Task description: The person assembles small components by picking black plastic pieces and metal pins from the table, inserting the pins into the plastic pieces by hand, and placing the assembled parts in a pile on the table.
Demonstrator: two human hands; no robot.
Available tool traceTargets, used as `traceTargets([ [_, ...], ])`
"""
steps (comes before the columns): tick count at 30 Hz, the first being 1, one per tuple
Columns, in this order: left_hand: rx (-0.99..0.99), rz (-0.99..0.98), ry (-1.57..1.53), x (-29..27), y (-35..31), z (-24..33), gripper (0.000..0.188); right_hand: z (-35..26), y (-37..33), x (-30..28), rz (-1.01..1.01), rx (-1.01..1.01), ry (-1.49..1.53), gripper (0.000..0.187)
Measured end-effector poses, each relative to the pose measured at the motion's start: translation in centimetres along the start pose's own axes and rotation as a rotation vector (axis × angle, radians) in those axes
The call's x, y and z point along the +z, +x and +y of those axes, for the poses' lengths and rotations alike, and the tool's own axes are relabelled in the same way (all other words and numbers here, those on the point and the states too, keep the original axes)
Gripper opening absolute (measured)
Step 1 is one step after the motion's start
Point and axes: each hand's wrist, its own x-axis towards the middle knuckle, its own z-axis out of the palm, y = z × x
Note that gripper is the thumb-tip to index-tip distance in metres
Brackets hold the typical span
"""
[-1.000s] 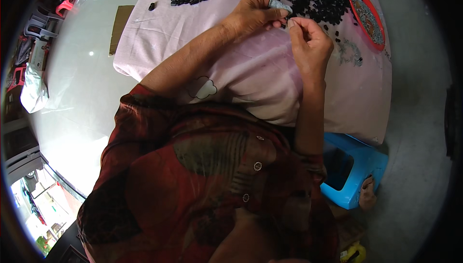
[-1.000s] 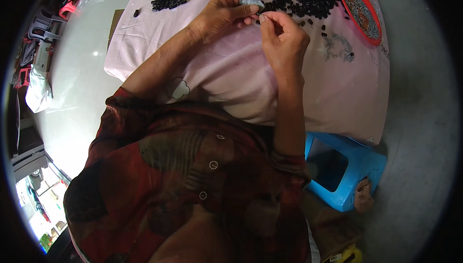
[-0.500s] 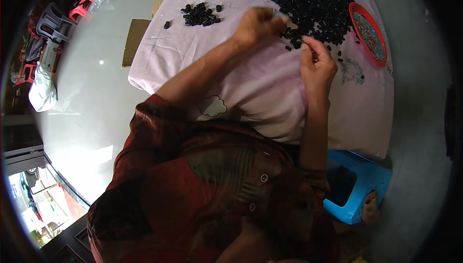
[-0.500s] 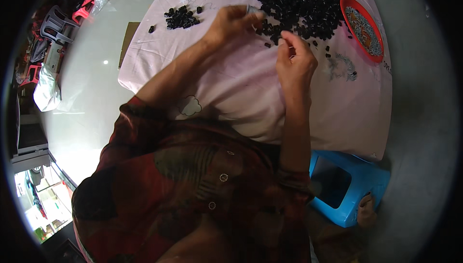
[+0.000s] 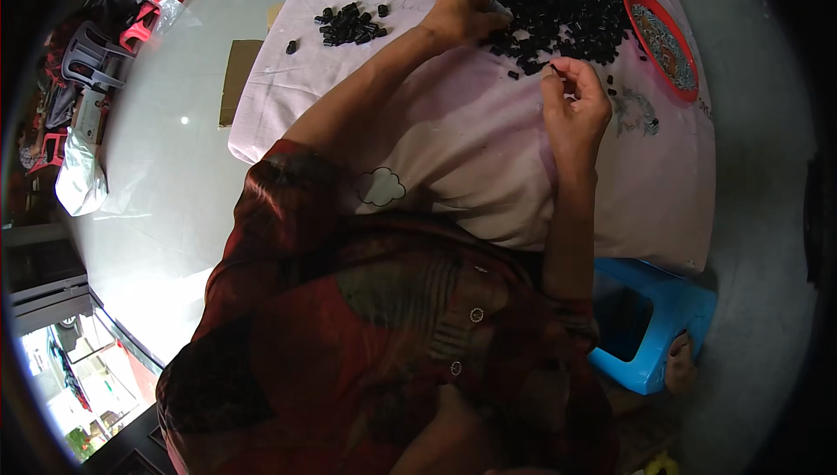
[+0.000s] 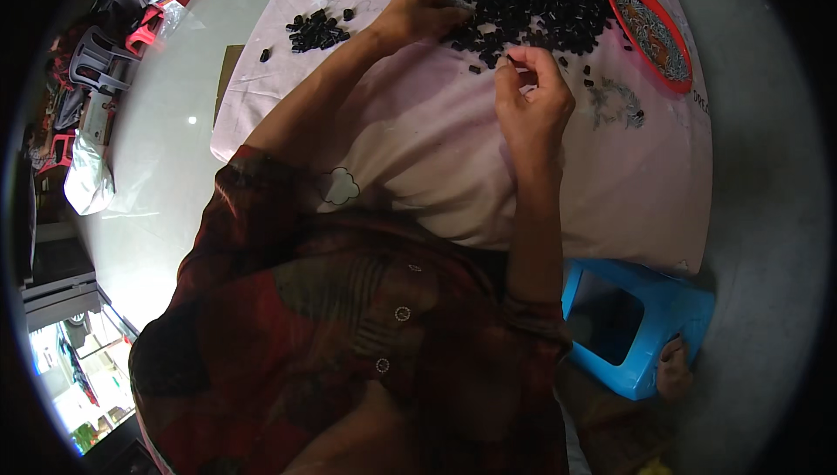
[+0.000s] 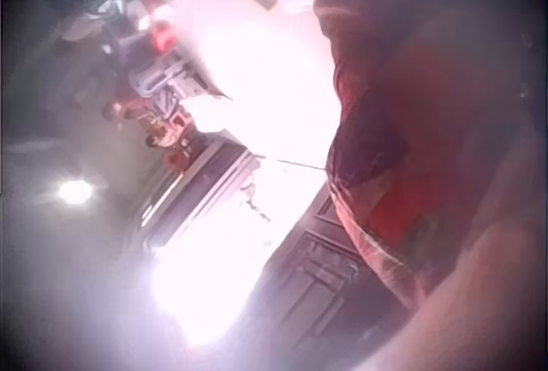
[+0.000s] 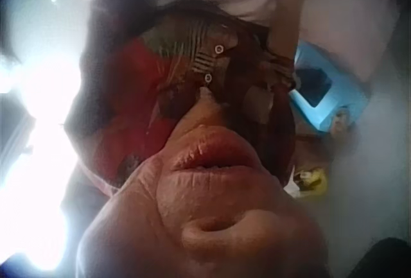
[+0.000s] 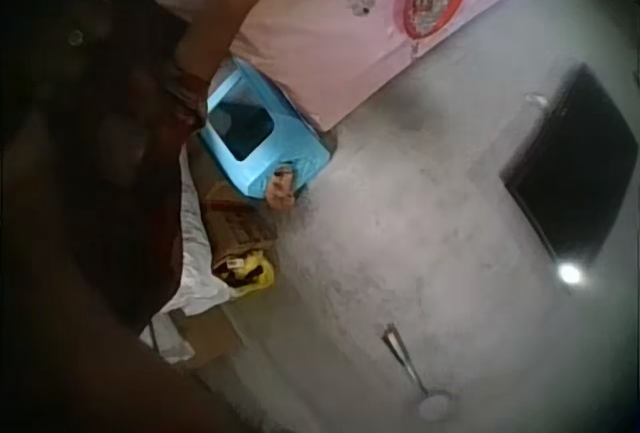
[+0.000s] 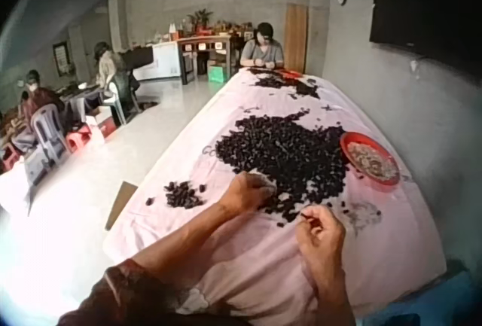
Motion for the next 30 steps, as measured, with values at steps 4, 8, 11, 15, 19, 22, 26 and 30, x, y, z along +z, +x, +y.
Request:
traceTargets([
  [4, -0.028, 0.005, -0.402, 0.8, -1.2, 0.2, 0.028, 0.7, 0.2, 0.2, 0.014, -0.006, 0.121, 0.014],
  [8, -0.026, 0.018, -0.502, 1.0, -2.1, 1.0, 0.020, 0.7, 0.3, 0.7, 0.097, -0.002, 0.243, 0.015],
  [11, 0.000, 0.025, -0.577, 1.3, -2.3, 1.0, 0.017, 0.7, 0.4, 0.5, 0.063, 0.045, 0.198, 0.018],
  [15, 0.100, 0.069, -0.624, 2.1, -2.0, 0.8, 0.011, -0.1, 0.3, 0.8, 0.080, 0.113, 0.387, 0.019],
  [19, 0.188, 0.087, -0.563, 2.7, -1.8, 0.6, 0.009, 0.2, 0.4, 0.8, 0.098, 0.086, 0.334, 0.016],
  [22, 0.206, 0.090, -0.581, 2.4, -2.8, 1.6, 0.011, -0.1, 0.3, 0.6, 0.107, 0.060, 0.328, 0.017],
  [26, -0.138, -0.230, -1.027, 1.6, -5.0, 2.6, 0.013, -0.8, 0.1, 0.8, 0.072, 0.052, 0.402, 0.019],
  [30, -0.259, -0.303, -1.187, 1.9, -5.9, 2.5, 0.014, -0.7, -0.2, 0.9, 0.061, 0.026, 0.401, 0.019],
])
